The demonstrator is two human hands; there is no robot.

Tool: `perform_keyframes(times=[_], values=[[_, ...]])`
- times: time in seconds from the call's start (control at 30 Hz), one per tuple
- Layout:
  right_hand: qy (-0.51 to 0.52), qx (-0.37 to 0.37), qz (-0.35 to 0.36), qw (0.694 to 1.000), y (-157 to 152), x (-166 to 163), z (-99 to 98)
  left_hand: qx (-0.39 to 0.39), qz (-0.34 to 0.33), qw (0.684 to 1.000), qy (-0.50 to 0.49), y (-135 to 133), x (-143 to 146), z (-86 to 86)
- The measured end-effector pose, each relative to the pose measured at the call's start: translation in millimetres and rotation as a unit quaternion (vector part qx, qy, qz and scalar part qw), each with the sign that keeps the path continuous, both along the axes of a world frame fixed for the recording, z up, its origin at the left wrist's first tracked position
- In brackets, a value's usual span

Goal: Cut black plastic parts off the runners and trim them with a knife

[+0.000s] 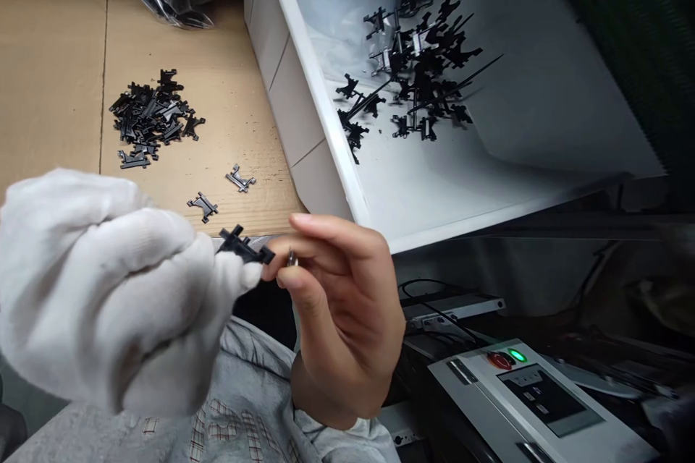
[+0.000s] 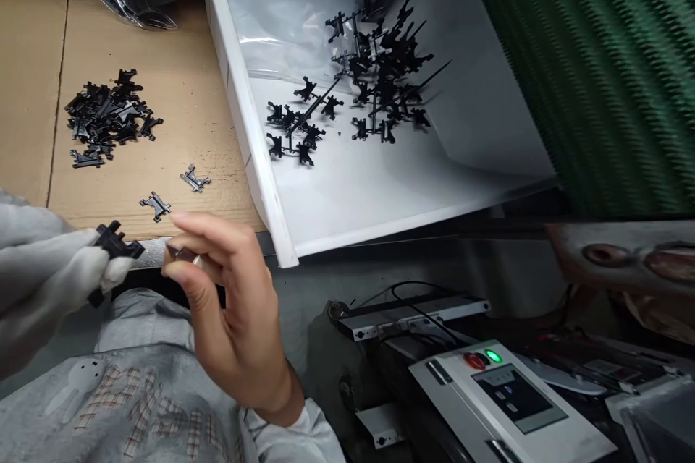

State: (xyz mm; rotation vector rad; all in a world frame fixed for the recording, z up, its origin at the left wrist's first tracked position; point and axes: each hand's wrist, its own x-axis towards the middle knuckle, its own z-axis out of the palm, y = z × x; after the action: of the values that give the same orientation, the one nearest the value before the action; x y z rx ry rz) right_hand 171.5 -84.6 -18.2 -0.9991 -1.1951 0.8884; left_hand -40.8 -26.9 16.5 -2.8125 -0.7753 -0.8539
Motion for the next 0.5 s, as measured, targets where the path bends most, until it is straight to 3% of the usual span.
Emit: perform_keyframes(times=[0.1, 0.27, 0.5], values=[[-0.020, 0.015, 0.034, 0.999, -1, 1, 0.7, 0.027, 0.001, 1.000, -0.007, 5, -3, 0.7], [-0.019, 0.020, 0.043, 0.999, 0, -1, 2.7, -0.001, 0.002, 1.000, -0.008, 3, 1, 2.5], [-0.006, -0.025, -0.005, 1.000, -1, 1, 2.0, 0.039, -0.004, 0.996, -0.086, 8, 6, -9.4]])
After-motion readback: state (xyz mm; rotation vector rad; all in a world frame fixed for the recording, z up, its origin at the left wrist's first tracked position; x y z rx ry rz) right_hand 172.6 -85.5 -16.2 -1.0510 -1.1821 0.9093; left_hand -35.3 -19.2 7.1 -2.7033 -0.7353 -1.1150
